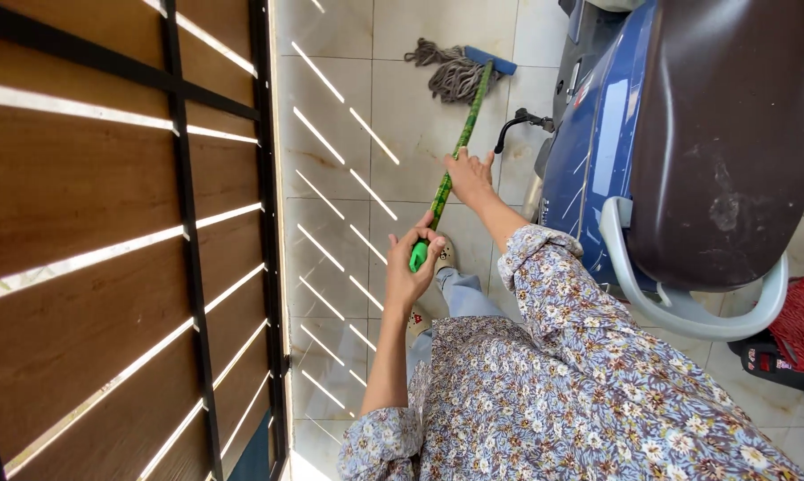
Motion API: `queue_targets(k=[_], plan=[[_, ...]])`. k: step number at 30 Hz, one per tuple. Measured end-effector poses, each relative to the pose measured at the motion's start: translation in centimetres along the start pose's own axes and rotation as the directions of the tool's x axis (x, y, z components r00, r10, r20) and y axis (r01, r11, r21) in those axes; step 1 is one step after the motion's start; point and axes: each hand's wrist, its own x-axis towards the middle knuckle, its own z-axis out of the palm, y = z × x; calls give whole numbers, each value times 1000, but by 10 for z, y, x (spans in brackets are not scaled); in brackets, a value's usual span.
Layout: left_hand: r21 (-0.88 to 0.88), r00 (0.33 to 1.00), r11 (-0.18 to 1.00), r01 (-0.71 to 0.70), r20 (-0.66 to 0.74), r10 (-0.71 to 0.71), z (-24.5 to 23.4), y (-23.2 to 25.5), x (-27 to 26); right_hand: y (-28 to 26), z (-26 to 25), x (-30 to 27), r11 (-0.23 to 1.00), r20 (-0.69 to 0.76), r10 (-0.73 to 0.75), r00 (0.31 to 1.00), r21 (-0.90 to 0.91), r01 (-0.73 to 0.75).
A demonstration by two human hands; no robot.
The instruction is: Mop the tiled floor and rinse the mop in a bucket under a faucet.
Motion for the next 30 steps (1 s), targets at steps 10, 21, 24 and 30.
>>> queue_targets(k=[10, 21, 24, 30], plan=[[-56, 978, 995, 77, 201, -64, 49, 14, 50, 82, -8, -7, 975, -3, 181, 983, 133, -179], [17, 996, 997, 69, 48, -70, 17, 28, -9, 31, -10, -42, 974, -55, -47, 997, 219, 58], [40, 995, 995, 95, -7, -95, 10, 22, -33, 17, 19, -44, 971, -136, -115, 984, 194, 140], [33, 987, 996, 86, -142, -80, 1, 24, -91, -30, 34, -59, 940, -147, -261, 954, 187, 286]])
